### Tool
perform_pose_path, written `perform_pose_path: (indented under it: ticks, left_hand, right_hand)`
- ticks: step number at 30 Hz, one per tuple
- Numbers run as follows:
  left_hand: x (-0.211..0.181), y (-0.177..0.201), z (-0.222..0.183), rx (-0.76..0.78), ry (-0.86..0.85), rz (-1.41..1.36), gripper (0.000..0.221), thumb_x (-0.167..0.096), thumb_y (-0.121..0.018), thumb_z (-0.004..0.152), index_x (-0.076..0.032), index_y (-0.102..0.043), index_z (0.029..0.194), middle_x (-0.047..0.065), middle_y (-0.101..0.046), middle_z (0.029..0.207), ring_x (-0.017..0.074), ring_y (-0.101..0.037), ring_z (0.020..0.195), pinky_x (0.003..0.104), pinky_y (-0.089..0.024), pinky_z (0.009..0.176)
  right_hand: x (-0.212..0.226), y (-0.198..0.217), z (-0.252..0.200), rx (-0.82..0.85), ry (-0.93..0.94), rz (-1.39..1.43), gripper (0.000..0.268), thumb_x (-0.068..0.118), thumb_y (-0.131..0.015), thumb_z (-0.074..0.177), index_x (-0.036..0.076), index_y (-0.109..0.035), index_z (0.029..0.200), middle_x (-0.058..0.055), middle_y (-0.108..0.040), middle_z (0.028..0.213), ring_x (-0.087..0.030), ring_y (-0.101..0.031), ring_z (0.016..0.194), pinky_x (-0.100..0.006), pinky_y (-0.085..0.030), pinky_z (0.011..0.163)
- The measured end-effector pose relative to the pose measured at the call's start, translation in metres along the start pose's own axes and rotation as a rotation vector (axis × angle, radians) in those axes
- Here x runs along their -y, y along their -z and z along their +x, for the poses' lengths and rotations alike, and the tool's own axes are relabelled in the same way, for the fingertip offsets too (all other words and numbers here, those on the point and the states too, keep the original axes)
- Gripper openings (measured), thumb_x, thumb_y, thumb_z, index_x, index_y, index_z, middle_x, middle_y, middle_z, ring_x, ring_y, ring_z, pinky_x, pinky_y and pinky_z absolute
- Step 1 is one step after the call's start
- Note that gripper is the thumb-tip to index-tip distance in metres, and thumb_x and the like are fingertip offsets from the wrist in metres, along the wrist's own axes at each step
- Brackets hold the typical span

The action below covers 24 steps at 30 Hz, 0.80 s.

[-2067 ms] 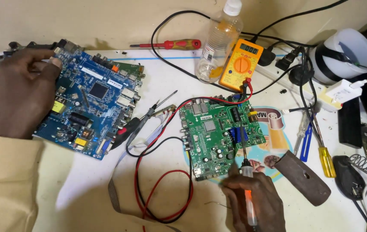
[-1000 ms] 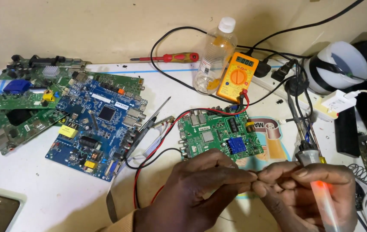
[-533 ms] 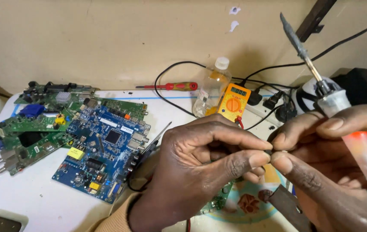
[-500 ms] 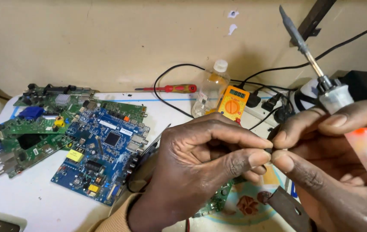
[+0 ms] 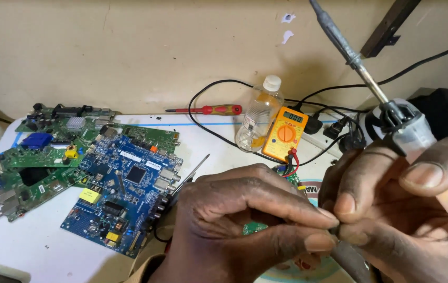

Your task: Repairing electronic circuit boards by soldering components and inspecting the boards for faults.

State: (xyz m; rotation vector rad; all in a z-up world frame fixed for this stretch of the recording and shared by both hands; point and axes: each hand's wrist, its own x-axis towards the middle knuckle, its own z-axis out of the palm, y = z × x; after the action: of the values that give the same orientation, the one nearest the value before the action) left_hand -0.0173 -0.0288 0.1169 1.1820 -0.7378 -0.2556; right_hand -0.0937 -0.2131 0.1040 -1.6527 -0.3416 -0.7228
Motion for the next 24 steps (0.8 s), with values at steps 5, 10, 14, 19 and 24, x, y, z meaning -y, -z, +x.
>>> perform_pose_path:
  ticks: [5, 10, 14, 19, 24]
  left_hand:
    - [0.001, -0.001, -0.001, 0.029, 0.017, -0.083, 0.012, -0.008, -0.082, 0.081, -0.008, -0.079, 0.092, 0.010, -0.076, 0.082, 0.0165, -0.074, 0.076, 0.025, -0.065, 0.069]
    - [0.001, 0.002, -0.001, 0.055, 0.009, 0.013, 0.011, -0.015, -0.081, 0.083, -0.012, -0.078, 0.093, 0.006, -0.078, 0.084, 0.0149, -0.076, 0.079, 0.026, -0.063, 0.073]
    - [-0.002, 0.002, -0.002, 0.080, 0.116, -0.081, 0.013, -0.019, -0.078, 0.084, -0.009, -0.076, 0.092, 0.007, -0.076, 0.082, 0.0143, -0.072, 0.077, 0.027, -0.063, 0.072]
    - [-0.006, 0.001, -0.002, 0.114, 0.230, -0.187, 0.018, -0.023, -0.075, 0.085, -0.006, -0.074, 0.090, 0.007, -0.073, 0.080, 0.0136, -0.068, 0.076, 0.028, -0.063, 0.071]
    - [0.007, -0.003, 0.000, 0.106, 0.515, -0.473, 0.024, -0.012, -0.077, 0.082, 0.006, -0.070, 0.097, 0.021, -0.074, 0.079, 0.0209, -0.071, 0.072, 0.034, -0.064, 0.072]
  right_hand:
    - [0.002, -0.007, 0.001, 0.019, 0.015, 0.108, 0.047, 0.005, -0.072, 0.086, 0.027, -0.052, 0.122, -0.004, -0.063, 0.085, -0.017, -0.067, 0.069, -0.028, -0.065, 0.067]
    - [-0.004, 0.001, 0.001, 0.085, 0.026, 0.104, 0.047, 0.010, -0.071, 0.089, 0.029, -0.052, 0.127, -0.003, -0.063, 0.087, -0.017, -0.067, 0.069, -0.027, -0.065, 0.067]
    - [-0.003, 0.008, 0.004, 0.165, 0.031, 0.166, 0.048, 0.006, -0.070, 0.091, 0.028, -0.056, 0.131, -0.004, -0.065, 0.091, -0.019, -0.067, 0.073, -0.027, -0.065, 0.068]
    - [-0.009, 0.036, 0.022, 0.429, 0.044, 0.217, 0.040, 0.021, -0.071, 0.104, 0.027, -0.057, 0.140, -0.010, -0.071, 0.104, -0.027, -0.076, 0.081, -0.035, -0.075, 0.071]
    - [0.006, 0.002, 0.000, 0.120, -0.047, 0.310, 0.049, -0.009, -0.062, 0.090, 0.020, -0.056, 0.129, -0.017, -0.064, 0.102, -0.026, -0.066, 0.077, -0.027, -0.072, 0.049]
